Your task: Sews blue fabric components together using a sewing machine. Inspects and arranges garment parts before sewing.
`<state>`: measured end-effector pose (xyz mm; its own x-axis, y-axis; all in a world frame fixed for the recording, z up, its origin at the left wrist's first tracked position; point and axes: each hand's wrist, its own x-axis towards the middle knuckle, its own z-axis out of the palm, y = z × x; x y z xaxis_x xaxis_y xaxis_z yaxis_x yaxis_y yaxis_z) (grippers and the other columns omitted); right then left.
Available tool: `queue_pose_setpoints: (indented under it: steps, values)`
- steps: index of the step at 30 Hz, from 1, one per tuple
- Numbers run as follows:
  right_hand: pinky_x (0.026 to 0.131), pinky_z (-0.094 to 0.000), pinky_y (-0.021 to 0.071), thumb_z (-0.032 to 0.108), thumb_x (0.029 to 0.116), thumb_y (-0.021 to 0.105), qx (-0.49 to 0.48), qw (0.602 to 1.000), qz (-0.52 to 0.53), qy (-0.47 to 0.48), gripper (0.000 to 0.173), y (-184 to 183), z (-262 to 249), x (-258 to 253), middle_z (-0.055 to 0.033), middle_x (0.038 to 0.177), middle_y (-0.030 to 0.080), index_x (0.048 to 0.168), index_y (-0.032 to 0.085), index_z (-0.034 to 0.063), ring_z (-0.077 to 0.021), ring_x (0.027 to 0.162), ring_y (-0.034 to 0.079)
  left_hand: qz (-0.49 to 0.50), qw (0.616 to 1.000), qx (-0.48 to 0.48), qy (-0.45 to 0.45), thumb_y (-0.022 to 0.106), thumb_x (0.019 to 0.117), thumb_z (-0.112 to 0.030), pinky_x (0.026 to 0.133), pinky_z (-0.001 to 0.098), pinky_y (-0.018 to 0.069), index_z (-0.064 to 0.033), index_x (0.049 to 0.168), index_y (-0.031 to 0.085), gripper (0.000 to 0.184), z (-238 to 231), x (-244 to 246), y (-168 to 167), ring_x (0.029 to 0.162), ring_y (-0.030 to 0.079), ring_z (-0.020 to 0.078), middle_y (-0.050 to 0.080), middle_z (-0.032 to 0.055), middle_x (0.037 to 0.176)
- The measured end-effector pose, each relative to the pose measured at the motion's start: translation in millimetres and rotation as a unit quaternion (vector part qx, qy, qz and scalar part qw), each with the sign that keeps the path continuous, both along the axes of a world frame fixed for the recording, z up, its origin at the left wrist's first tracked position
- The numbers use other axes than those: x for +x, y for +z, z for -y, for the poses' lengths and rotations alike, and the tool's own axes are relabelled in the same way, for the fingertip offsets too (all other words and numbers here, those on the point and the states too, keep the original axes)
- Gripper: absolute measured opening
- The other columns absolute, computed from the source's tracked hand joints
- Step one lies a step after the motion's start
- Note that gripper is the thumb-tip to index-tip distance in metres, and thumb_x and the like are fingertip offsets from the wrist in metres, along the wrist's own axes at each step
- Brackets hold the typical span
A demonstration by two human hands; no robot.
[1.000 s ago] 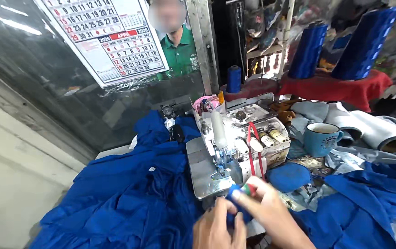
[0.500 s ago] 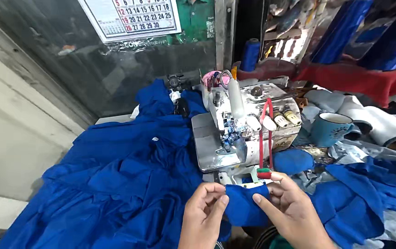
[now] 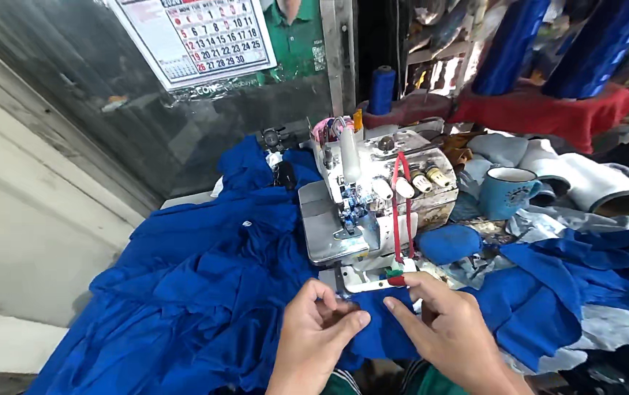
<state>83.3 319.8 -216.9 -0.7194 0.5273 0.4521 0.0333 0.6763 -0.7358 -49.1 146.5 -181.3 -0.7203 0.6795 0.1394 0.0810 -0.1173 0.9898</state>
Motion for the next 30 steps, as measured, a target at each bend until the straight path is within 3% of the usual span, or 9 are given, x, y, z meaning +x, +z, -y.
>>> queue_pose_setpoints:
  steps: [4, 9, 13, 17, 20, 22, 24, 27, 30]
  values:
    - [0.049, -0.0219, 0.0551, 0.034, 0.0949, 0.071, -0.066, 0.997, -0.031, -0.036, 0.027, -19, 11, -6, 0.0105, 0.08, 0.073, 0.117, 0.073, 0.0188, -0.0013, 0.058, 0.065, -0.059, 0.997, -0.038, 0.007, 0.088, 0.0761, -0.003, 0.07, 0.0381, 0.0666, -0.0009, 0.099, 0.058, 0.038, -21, 14, -14, 0.076, 0.075, 0.025, 0.074, 0.0114, 0.086]
    - [0.04, -0.0331, 0.0566, 0.028, 0.1001, 0.068, -0.262, 0.962, -0.002, 0.078, 0.05, -11, 20, 23, 0.0011, 0.08, 0.072, 0.144, 0.055, 0.0096, -0.0139, 0.052, 0.064, -0.063, 0.987, -0.134, -0.064, 0.072, 0.0924, -0.002, 0.071, 0.0357, 0.0667, -0.0069, 0.116, 0.059, 0.027, -27, 15, -15, 0.08, 0.076, 0.0216, 0.077, 0.0058, 0.094]
    - [0.04, -0.0307, 0.0571, 0.028, 0.0952, 0.073, -0.262, 0.962, 0.034, 0.072, 0.042, -13, 4, 14, 0.003, 0.085, 0.074, 0.134, 0.062, 0.0161, -0.0134, 0.055, 0.068, -0.082, 0.977, -0.17, -0.102, 0.073, 0.0931, -0.006, 0.072, 0.0347, 0.0661, -0.0097, 0.115, 0.059, 0.026, -29, 7, -10, 0.082, 0.076, 0.0198, 0.077, 0.0032, 0.097]
    - [0.038, -0.0328, 0.0572, 0.007, 0.0976, 0.063, -0.313, 0.945, 0.007, 0.094, 0.041, 5, 4, 11, -0.0015, 0.097, 0.076, 0.137, 0.058, 0.0151, -0.0186, 0.053, 0.067, -0.178, 0.974, -0.139, -0.026, 0.075, 0.0895, -0.005, 0.076, 0.0307, 0.0668, -0.0083, 0.111, 0.064, 0.025, -26, 16, -8, 0.088, 0.076, 0.0136, 0.076, -0.0005, 0.1]
    - [0.039, -0.035, 0.0575, -0.003, 0.0984, 0.055, -0.396, 0.912, -0.08, 0.065, 0.037, 2, 28, 9, -0.012, 0.099, 0.075, 0.135, 0.055, 0.0033, -0.023, 0.055, 0.068, -0.254, 0.958, -0.105, 0.086, 0.072, 0.0922, -0.008, 0.08, 0.0287, 0.0653, -0.0046, 0.11, 0.072, 0.018, -22, 41, -36, 0.09, 0.074, 0.0097, 0.075, 0.0013, 0.101]
    - [0.048, -0.0383, 0.061, -0.002, 0.1031, 0.044, -0.472, 0.872, -0.12, 0.05, 0.034, -7, 43, 11, -0.0185, 0.1, 0.071, 0.137, 0.05, -0.0016, -0.0268, 0.063, 0.07, -0.206, 0.968, -0.089, 0.113, 0.067, 0.0963, -0.008, 0.078, 0.0276, 0.0637, -0.0044, 0.107, 0.074, 0.014, -16, 54, -51, 0.088, 0.072, 0.0106, 0.073, 0.0032, 0.1]
    - [0.049, -0.0308, 0.0523, 0.005, 0.1054, 0.039, -0.524, 0.844, -0.11, 0.031, 0.032, -16, 49, 15, -0.015, 0.096, 0.068, 0.134, 0.053, 0.0007, -0.0196, 0.063, 0.063, 0.0, 0.997, -0.055, 0.05, 0.053, 0.1031, -0.005, 0.077, 0.0328, 0.0622, 0.0023, 0.109, 0.068, 0.018, -5, 59, -49, 0.086, 0.07, 0.0172, 0.07, 0.0093, 0.099]
    - [0.047, -0.0233, 0.0423, 0.019, 0.108, 0.042, -0.612, 0.786, -0.008, 0.091, 0.03, -9, 39, 15, -0.0105, 0.098, 0.069, 0.128, 0.06, 0.0078, -0.0129, 0.066, 0.06, 0.334, 0.94, 0.033, -0.055, 0.036, 0.1057, -0.013, 0.082, 0.0452, 0.0596, 0.0042, 0.118, 0.058, 0.031, 5, 47, -41, 0.092, 0.07, 0.0265, 0.069, 0.0187, 0.104]
    - [0.05, -0.0234, 0.0446, 0.025, 0.1076, 0.049, -0.565, 0.805, 0.066, 0.168, 0.031, -1, 26, -5, -0.0086, 0.1, 0.069, 0.135, 0.058, 0.0131, -0.0124, 0.068, 0.06, 0.21, 0.976, 0.036, -0.033, 0.037, 0.107, -0.013, 0.082, 0.0374, 0.0589, 0.0034, 0.116, 0.06, 0.029, 0, 31, -36, 0.093, 0.068, 0.0196, 0.068, 0.013, 0.102]
